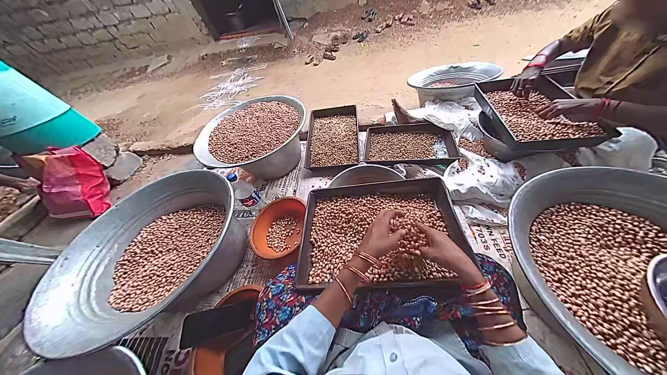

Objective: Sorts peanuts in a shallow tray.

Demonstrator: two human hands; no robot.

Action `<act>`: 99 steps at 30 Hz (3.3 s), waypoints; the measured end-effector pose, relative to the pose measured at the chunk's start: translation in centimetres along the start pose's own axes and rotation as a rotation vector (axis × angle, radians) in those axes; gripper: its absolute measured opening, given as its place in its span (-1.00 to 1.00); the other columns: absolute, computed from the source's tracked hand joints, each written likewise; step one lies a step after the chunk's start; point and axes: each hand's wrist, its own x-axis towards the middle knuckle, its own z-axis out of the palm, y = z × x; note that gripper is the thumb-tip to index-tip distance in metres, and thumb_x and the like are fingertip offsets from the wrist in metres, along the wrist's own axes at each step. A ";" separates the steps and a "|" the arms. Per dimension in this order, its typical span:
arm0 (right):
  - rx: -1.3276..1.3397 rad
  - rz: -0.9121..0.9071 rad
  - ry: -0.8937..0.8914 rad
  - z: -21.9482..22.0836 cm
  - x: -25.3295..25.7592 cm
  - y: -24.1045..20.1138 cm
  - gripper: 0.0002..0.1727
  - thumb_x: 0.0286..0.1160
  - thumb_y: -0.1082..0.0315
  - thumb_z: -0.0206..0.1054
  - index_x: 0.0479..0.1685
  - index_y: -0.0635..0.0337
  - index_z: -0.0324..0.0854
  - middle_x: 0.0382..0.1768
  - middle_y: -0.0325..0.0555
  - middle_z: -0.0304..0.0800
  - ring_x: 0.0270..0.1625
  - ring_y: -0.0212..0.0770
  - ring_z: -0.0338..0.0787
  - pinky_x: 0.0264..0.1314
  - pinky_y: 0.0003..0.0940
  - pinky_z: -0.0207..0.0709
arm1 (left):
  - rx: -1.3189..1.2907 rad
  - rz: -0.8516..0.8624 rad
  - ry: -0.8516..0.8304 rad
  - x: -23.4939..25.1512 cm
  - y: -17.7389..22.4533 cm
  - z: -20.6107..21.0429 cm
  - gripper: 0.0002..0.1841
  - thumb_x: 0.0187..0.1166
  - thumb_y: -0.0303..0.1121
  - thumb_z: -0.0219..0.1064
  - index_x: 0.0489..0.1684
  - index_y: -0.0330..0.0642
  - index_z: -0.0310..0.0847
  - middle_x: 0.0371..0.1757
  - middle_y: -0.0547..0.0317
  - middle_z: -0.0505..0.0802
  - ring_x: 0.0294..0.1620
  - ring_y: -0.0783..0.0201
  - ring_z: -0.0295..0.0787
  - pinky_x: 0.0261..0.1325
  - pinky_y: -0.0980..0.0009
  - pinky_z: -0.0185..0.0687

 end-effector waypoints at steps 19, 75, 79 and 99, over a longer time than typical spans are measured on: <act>-0.114 0.050 0.275 -1.7 -1.3 1.1 -0.76 0.66 0.28 0.29 0.12 0.00 0.83 -0.07 -0.09 0.94 -0.04 -0.06 0.88 0.14 0.11 0.63 | 0.379 -0.316 0.118 2.1 -5.6 -3.0 -0.65 0.64 -0.23 0.27 0.23 -0.22 0.74 0.23 -0.13 0.81 0.31 -0.05 0.75 0.40 -0.07 0.59; -0.181 -0.255 0.308 -0.2 0.7 -3.2 -0.75 0.68 0.25 0.29 0.14 0.04 0.83 -0.06 -0.06 0.92 -0.12 -0.03 0.87 0.01 0.08 0.68 | 0.721 -0.341 0.228 -8.9 -12.4 -7.5 -0.76 0.50 -0.39 0.39 0.04 -0.09 0.89 0.88 -0.14 0.25 0.93 -0.20 -0.12 0.87 -0.19 -0.25; -0.229 -0.050 0.223 -1.4 0.2 -2.1 -0.69 0.67 0.20 0.34 0.28 0.02 0.76 0.00 -0.01 0.90 0.00 0.07 0.86 0.11 0.23 0.62 | 0.671 -0.295 0.495 -10.4 -11.6 -9.0 -0.78 0.52 -0.37 0.42 0.02 -0.22 0.86 0.68 -0.23 0.55 0.81 -0.24 0.24 0.80 -0.23 -0.01; -0.363 0.263 -0.222 2.1 -0.2 -1.4 -0.14 0.42 0.26 0.51 0.74 0.26 0.19 0.23 0.39 0.73 0.35 0.36 0.72 0.40 0.35 0.47 | 0.282 -0.428 -0.218 -4.4 -2.2 0.7 -0.11 0.50 -0.52 0.37 0.89 -0.17 -0.05 0.68 -0.30 0.48 0.59 -0.22 0.55 0.59 -0.13 0.45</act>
